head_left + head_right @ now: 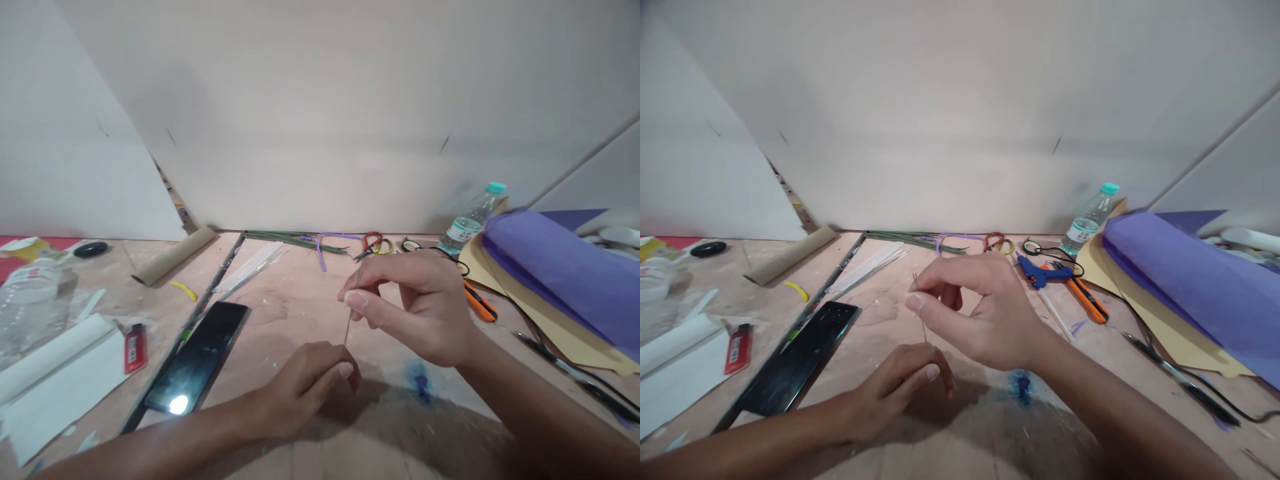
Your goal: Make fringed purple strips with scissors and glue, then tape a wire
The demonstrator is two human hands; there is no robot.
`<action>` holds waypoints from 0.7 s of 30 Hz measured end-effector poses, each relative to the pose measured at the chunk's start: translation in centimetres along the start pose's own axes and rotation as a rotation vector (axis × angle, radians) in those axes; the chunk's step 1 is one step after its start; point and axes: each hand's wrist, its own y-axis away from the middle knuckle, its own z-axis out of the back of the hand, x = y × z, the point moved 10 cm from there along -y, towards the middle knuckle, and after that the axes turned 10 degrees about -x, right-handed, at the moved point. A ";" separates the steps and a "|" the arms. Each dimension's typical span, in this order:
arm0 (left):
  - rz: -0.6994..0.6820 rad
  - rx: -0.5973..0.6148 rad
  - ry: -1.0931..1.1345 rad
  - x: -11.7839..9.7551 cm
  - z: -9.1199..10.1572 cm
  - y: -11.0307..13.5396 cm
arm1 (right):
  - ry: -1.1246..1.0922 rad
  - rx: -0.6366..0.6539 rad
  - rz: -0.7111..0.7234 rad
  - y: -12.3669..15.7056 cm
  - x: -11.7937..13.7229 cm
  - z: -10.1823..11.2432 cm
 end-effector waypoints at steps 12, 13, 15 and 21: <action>-0.047 0.035 -0.088 0.5 -0.2 0.1 | -0.040 0.080 0.014 0.1 0.6 0.1; -0.057 0.045 -0.102 0.5 -0.3 0.1 | -0.037 0.084 0.014 0.1 0.6 0.1; -0.081 0.065 -0.127 0.4 -0.5 0.0 | -0.025 0.088 0.013 0.1 0.5 0.2; -0.155 0.133 -0.200 -0.2 -1.2 -0.3 | -0.002 0.135 0.014 0.3 0.7 0.0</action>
